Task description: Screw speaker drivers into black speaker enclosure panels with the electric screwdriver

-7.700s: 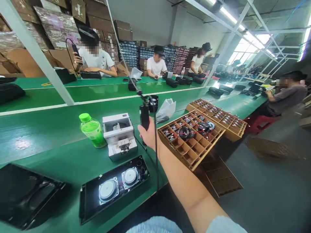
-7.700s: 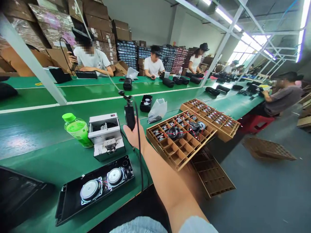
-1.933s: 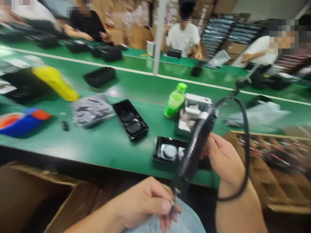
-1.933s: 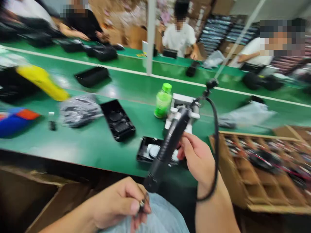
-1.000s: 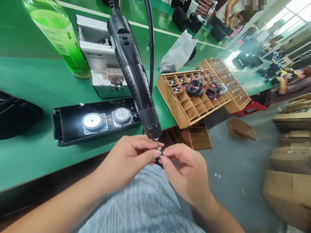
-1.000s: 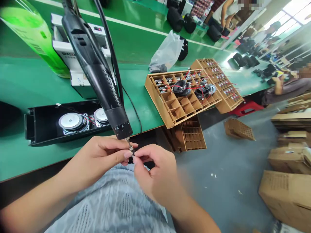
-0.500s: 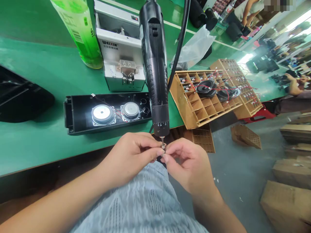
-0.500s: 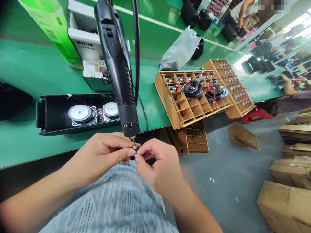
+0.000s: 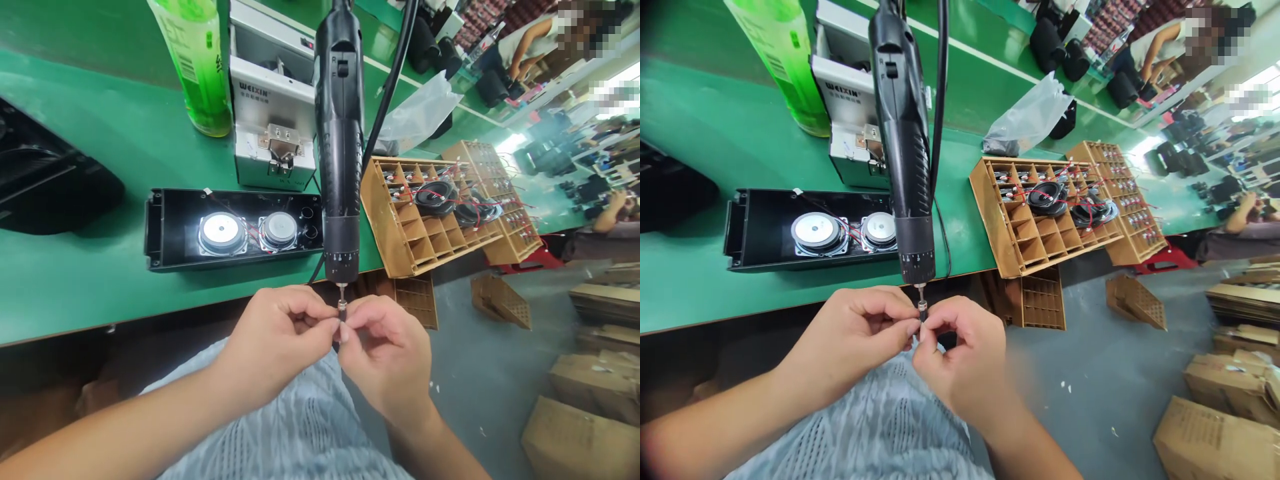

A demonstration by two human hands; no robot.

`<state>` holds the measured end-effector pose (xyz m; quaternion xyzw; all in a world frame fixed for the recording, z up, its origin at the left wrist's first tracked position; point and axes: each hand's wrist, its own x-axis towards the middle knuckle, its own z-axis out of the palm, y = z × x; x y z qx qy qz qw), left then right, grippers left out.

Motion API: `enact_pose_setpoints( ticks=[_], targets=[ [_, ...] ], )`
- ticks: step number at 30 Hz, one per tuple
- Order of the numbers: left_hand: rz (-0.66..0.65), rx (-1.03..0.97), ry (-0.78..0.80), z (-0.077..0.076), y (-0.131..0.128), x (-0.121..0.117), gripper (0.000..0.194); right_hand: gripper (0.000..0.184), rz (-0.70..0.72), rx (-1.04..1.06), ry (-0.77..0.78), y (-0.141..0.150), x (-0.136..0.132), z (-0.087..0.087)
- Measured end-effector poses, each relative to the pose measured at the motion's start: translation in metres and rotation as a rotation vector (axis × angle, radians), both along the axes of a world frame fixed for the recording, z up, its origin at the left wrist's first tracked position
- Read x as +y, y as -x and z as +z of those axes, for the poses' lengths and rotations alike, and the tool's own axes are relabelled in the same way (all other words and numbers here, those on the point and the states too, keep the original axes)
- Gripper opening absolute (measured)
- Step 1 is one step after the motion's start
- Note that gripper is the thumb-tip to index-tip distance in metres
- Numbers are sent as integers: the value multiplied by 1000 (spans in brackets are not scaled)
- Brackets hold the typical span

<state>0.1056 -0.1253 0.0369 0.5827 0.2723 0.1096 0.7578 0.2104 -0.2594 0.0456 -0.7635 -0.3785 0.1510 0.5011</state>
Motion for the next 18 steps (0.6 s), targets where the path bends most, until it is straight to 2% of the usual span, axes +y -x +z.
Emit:
enact_pose_setpoints(
  ticks=[4,8,13,18],
  targets=[
    [110,59,197,-2,-6,-6,3,25,-72,-40,5,4,5,-1],
    [112,12,389,-10,-10,-7,6,23,-88,114,-49,4,4,-2],
    [38,-104,550,-14,-11,-3,12,16,61,497,-112,-7,2,-4],
    [36,-146,549,-11,-8,3,9,20,201,719,-137,-12,4,-10]
  ],
)
